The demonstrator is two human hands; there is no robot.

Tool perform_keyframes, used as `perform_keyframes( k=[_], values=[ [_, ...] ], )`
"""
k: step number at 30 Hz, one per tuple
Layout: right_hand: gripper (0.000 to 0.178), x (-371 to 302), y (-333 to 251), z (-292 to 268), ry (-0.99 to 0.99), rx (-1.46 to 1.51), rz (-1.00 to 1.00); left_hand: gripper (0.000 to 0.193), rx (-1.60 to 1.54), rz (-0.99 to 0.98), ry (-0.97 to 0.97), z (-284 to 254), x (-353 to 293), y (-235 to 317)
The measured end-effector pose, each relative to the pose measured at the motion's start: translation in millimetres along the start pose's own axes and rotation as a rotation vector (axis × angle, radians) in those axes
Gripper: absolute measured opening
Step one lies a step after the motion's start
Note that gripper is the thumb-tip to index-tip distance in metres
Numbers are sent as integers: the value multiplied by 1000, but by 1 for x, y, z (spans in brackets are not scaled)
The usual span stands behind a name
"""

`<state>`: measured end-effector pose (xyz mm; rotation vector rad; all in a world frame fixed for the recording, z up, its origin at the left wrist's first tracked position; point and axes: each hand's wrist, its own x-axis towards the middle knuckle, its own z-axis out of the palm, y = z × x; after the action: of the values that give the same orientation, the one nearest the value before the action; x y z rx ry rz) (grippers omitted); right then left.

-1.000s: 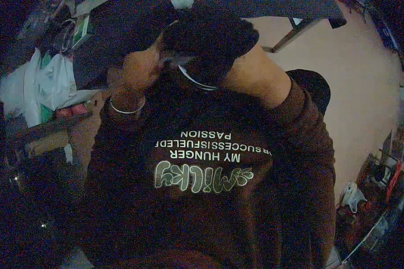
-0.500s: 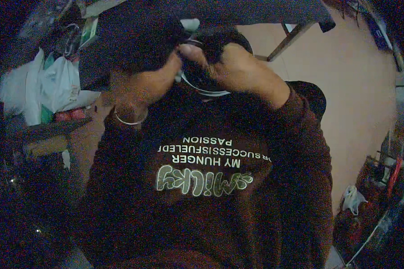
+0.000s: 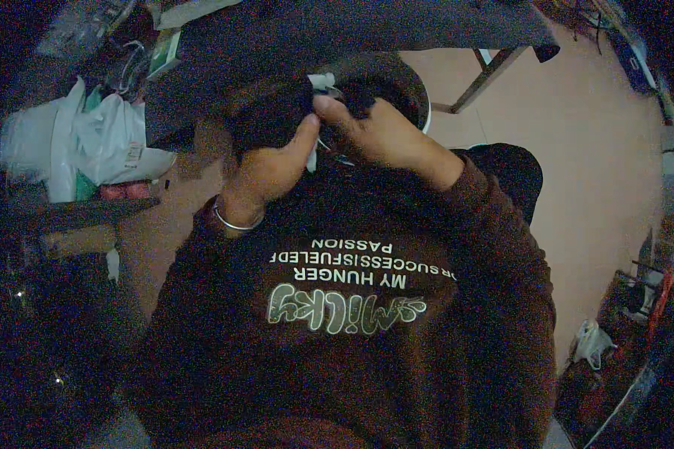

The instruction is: Assembling a mechanical component by fitting a fabric cover over a circular base.

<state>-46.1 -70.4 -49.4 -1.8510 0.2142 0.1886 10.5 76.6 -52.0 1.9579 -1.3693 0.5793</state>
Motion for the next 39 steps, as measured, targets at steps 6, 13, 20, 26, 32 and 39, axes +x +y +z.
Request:
perform_keyframes(
  k=[6, 13, 20, 26, 32, 39],
  values=[
    [33, 9, 3, 6, -115, -24, -106, 27, -97, -155, -113, 0, -8, -21],
    [39, 18, -1, 4, -146, -104, 26, 19, -31, -70, -96, 0, -13, -24],
    [42, 23, 23, 2, -72, -207, -59, 23, -47, -110, 3, 6, -7, -8],
    [37, 14, 8, 12, -13, -49, -48, 25, 71, -137, -117, 17, -9, -13],
    [36, 14, 20, 0, 87, 72, -141, 36, -494, -729, -361, 6, -1, -22],
    [21, 18, 47, -6, 145, -168, -426, 43, -549, -896, -456, 13, -7, -35]
  ],
)
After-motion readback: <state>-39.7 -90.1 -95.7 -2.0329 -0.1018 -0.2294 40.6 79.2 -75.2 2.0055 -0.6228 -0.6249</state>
